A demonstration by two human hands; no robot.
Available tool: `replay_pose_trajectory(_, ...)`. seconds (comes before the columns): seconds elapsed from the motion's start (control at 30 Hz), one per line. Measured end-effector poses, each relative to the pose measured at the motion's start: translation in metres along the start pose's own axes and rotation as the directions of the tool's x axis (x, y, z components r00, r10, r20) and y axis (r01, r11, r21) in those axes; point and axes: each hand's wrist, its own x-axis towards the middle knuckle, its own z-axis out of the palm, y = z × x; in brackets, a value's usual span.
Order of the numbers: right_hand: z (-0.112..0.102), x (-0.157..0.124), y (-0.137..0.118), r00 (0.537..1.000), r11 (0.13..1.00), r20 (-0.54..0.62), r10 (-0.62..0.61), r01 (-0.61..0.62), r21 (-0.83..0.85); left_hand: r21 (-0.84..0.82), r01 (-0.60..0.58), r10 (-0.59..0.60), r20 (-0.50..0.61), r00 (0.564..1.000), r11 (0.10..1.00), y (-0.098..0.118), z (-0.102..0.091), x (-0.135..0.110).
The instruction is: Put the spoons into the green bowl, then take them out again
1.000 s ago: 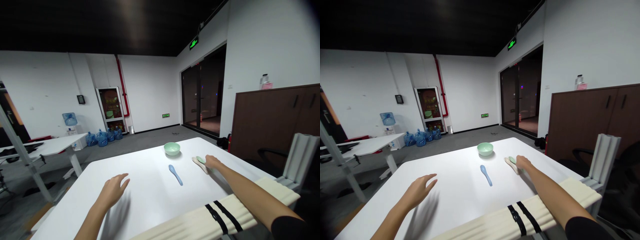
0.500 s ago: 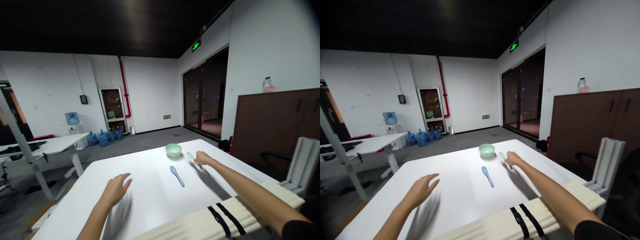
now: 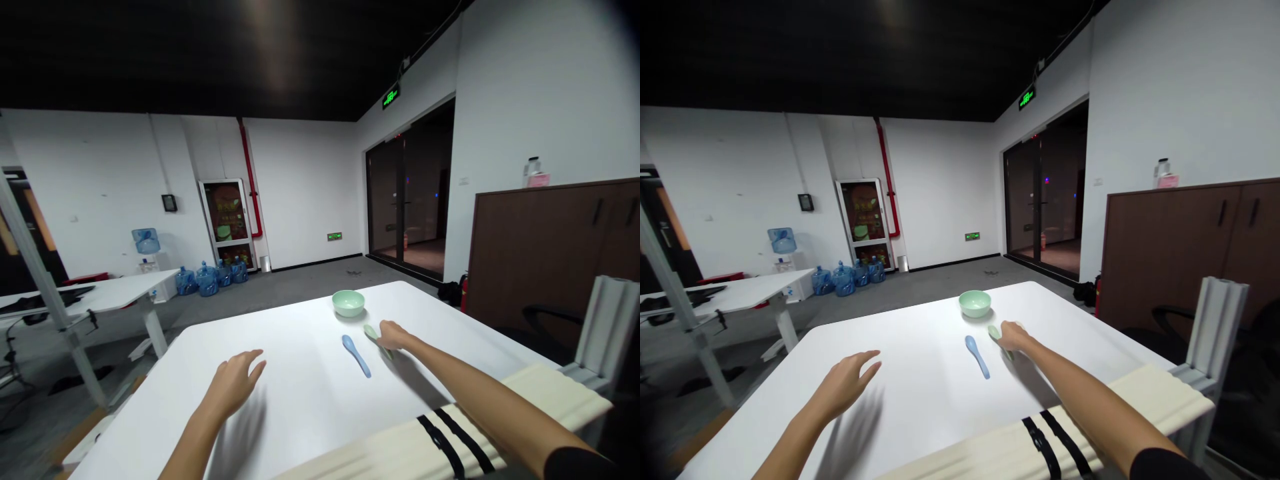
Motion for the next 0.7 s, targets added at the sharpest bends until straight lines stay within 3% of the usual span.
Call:
replay_pose_trajectory(0.5,0.0095,0.0058,0.0069,1.0,0.996,-0.002,-0.016,0.016,-0.093,-0.012,-0.001,0.001,-0.007,1.0,1.0,-0.002,0.0017,0.0015)
replay_pose_trajectory(0.7,0.0029,0.0021,0.0055,0.998,0.999,-0.055,0.031,-0.033,-0.031,-0.011,0.001,-0.001,-0.008,1.0,1.0,-0.0014,0.0014,0.0013)
